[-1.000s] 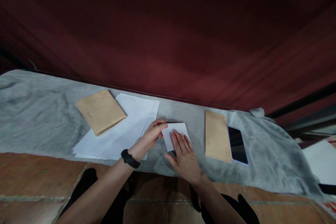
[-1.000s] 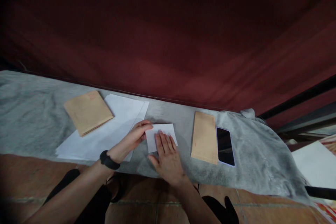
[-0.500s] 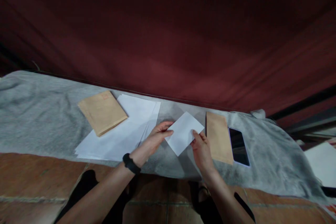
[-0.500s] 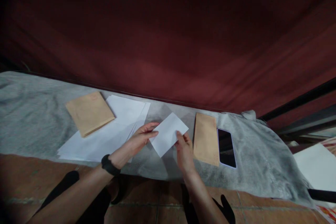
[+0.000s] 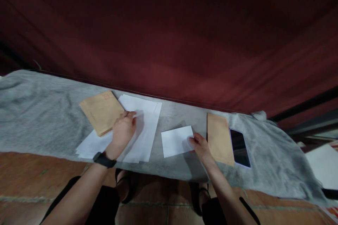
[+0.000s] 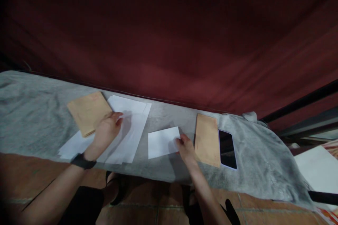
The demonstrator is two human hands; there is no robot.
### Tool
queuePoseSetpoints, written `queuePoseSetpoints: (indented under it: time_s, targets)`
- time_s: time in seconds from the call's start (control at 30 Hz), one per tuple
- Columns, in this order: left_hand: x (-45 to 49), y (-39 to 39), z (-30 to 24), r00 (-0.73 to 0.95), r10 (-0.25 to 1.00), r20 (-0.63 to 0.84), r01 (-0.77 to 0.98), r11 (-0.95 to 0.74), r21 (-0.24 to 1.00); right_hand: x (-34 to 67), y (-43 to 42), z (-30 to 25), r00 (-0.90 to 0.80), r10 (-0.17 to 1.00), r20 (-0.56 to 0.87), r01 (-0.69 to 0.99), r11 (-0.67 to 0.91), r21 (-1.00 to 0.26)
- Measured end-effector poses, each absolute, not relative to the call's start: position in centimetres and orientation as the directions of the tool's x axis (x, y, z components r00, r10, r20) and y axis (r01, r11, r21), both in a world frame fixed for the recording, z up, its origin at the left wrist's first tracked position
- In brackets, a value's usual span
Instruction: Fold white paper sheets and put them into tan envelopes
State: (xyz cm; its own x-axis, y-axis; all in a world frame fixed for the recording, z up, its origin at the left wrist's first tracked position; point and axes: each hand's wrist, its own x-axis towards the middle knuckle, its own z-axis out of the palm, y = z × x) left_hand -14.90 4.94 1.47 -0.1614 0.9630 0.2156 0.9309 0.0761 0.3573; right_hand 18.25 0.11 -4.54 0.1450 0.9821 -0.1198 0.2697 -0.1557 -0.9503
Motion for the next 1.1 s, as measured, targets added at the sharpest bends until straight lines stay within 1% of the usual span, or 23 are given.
queuePoseSetpoints:
  time_s: [0.03,0.07,0.1,0.13,0.2,0.27,0.4,0.47,0.5,0.53,0.57,0.6,0.63,0.67,0.7,0.73,0.77,0.83,0.9,0.97,1.03,1.1]
  targets:
    - [-16.4,4.6,1.8,-0.195,0.952,0.237,0.965,0.144,0.219,18.4,0.2,-4.8,0.144,0.982,-0.124,0.273,-0.16,-0.949]
    - [-17.8,4.3,1.9,-0.199,0.953,0.228,0.978,0.177,0.111,18.5,0.2,-4.9,0.143,0.98,-0.136,0.271,-0.171,-0.947]
    - [-19.0,4.0,1.9,-0.186,0.959,0.213,0.983,0.183,0.033,18.6,0.1,-5.0,0.148,0.979,-0.143,0.273,-0.18,-0.945]
    - [-20.0,3.7,1.8,-0.195,0.964,0.182,0.98,0.199,-0.006,18.6,0.1,-5.0,0.158,0.978,-0.138,0.286,-0.179,-0.941]
    - [-21.4,3.4,1.5,-0.156,0.979,0.135,0.987,0.161,-0.027,18.5,-0.1,-4.9,0.185,0.979,-0.091,0.353,-0.153,-0.923]
    - [-22.1,3.5,1.3,-0.128,0.986,0.105,0.991,0.13,-0.015,18.2,-0.3,-4.7,0.195,0.981,-0.023,0.461,-0.112,-0.88]
    - [-21.4,3.7,2.1,-0.125,0.992,0.03,0.992,0.124,0.033,17.6,-1.0,-3.9,0.171,0.974,0.15,0.694,-0.011,-0.72]
    - [-19.7,3.2,2.7,-0.118,0.992,0.048,0.992,0.116,0.04,17.2,-1.4,-3.3,0.154,0.952,0.263,0.779,0.047,-0.625]
    - [-18.4,2.7,2.9,-0.097,0.993,0.067,0.995,0.095,0.035,16.9,-1.5,-3.0,0.143,0.938,0.314,0.8,0.078,-0.595]
    - [-16.8,2.1,3.1,-0.058,0.994,0.097,0.998,0.055,0.03,16.6,-1.7,-2.6,0.129,0.929,0.347,0.799,0.11,-0.591]
    - [-15.1,1.3,3.1,0.003,0.995,0.101,1.0,-0.006,0.028,16.2,-1.8,-2.3,0.113,0.929,0.352,0.77,0.142,-0.622]
    - [-13.3,0.5,3.1,0.076,0.993,0.096,0.996,-0.08,0.039,15.6,-1.9,-2.0,0.09,0.943,0.321,0.707,0.166,-0.688]
    - [-11.5,-0.4,3.0,0.152,0.985,0.082,0.985,-0.158,0.071,15.0,-2.1,-1.7,0.064,0.964,0.258,0.611,0.166,-0.774]
    - [-9.7,-1.3,2.8,0.206,0.976,0.065,0.971,-0.213,0.113,14.2,-2.2,-1.5,0.03,0.985,0.169,0.487,0.133,-0.863]
    - [-8.1,-2.2,2.6,0.263,0.964,0.046,0.95,-0.267,0.161,13.4,-2.3,-1.4,-0.011,0.998,0.068,0.352,0.067,-0.933]
    - [-6.7,-2.9,2.4,0.31,0.95,0.042,0.928,-0.312,0.204,12.6,-2.4,-1.4,-0.038,0.999,-0.021,0.226,-0.012,-0.974]
    - [-5.4,-3.6,2.2,0.343,0.938,0.044,0.909,-0.343,0.237,11.9,-2.6,-1.4,-0.069,0.994,-0.09,0.124,-0.081,-0.989]
    - [-3.5,-4.6,1.7,0.402,0.914,0.046,0.877,-0.399,0.266,10.8,-2.8,-1.6,-0.076,0.984,-0.161,-0.023,-0.163,-0.986]
    - [-2.3,-5.2,1.3,0.453,0.891,0.027,0.863,-0.446,0.239,10.3,-2.9,-1.7,-0.073,0.976,-0.205,-0.131,-0.213,-0.968]
    - [-1.6,-5.3,1.1,0.501,0.865,0.019,0.839,-0.491,0.235,10.5,-2.9,-1.6,-0.094,0.967,-0.238,-0.201,-0.253,-0.946]
    - [-1.6,-5.1,1.2,0.543,0.838,0.053,0.789,-0.531,0.309,11.2,-2.7,-1.1,-0.158,0.956,-0.248,-0.225,-0.279,-0.934]
    - [-2.3,-4.3,1.4,0.54,0.833,0.123,0.727,-0.535,0.431,12.3,-2.4,-0.6,-0.219,0.941,-0.256,-0.229,-0.305,-0.925]
